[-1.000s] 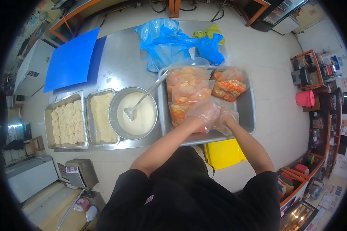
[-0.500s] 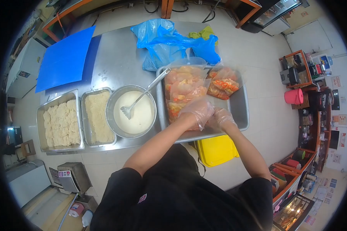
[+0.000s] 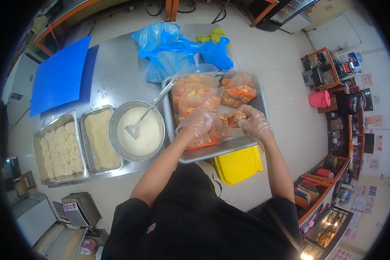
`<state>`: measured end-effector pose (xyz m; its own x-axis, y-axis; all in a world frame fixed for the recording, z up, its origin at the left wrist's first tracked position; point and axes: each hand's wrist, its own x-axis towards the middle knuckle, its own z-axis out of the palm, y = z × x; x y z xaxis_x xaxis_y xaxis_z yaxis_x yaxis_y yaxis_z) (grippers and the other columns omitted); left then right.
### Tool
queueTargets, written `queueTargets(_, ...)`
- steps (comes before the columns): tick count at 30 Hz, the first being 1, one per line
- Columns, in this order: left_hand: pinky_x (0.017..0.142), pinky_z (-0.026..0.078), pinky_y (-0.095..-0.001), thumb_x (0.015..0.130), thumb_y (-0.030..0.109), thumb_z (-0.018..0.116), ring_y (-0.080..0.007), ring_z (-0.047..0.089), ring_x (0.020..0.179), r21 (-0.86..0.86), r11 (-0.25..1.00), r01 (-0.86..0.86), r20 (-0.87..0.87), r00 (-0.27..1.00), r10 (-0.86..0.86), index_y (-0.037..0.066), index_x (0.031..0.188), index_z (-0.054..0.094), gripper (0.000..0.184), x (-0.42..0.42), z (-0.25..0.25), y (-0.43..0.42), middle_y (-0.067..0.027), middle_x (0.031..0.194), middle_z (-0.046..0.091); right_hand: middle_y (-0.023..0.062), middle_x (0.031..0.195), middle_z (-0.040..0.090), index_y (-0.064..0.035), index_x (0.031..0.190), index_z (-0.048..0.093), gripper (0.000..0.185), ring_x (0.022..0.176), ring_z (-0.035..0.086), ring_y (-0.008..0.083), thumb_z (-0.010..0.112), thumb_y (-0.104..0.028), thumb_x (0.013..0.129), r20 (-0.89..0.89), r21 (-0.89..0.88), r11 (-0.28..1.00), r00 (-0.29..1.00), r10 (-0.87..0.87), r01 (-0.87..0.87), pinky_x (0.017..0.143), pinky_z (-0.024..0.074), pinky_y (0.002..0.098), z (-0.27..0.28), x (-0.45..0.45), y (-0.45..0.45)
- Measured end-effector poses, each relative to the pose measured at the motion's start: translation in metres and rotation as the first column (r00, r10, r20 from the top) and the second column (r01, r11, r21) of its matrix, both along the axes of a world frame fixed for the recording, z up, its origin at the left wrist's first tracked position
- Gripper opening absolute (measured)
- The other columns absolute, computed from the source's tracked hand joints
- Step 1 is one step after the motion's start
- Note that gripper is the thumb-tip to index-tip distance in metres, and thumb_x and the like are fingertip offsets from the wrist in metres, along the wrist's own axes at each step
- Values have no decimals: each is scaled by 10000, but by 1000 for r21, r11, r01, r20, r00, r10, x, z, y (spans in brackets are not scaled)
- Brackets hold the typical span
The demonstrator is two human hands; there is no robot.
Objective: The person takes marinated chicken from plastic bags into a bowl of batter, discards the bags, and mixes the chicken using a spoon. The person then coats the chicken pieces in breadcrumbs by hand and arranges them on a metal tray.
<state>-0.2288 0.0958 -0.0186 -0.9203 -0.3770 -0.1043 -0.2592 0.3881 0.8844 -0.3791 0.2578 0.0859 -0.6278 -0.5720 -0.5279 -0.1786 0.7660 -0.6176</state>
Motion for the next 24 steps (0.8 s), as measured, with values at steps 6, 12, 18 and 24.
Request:
queueTargets(6,845,537,-485,938,234,520,-430,686,937,30,999,11,116,993,-15,46,920,760,306,8,14,-2,-247,970,708,-5,758,577,-86,1167,606,298,561,539,83,680,-41,882,21,-57,997,998,62,-60,483,451,261,0,-13,13)
queueTargets(12,839,559,-455,898,171,566,-387,718,899,-194,973,125,-65,988,-140,-33,888,746,273,19,11,3,-242,934,727,1,835,586,-65,1182,584,336,555,538,68,708,-33,871,-33,-267,950,987,156,-159,463,436,224,96,-1,-1)
queueTargets(18,833,532,-503,929,254,551,-405,697,957,-273,951,144,-30,987,-158,18,909,733,298,17,-18,21,-249,978,715,33,981,586,-42,1124,598,331,547,537,69,742,-31,826,-93,-330,858,918,386,-394,436,433,207,166,63,-86)
queueTargets(24,950,530,-452,885,245,616,-377,667,1123,96,994,46,37,998,-50,13,1217,688,412,45,19,16,-234,1231,684,88,1096,680,-94,1169,657,381,953,679,217,733,-94,796,-103,-318,545,600,794,-776,860,562,357,68,128,-181)
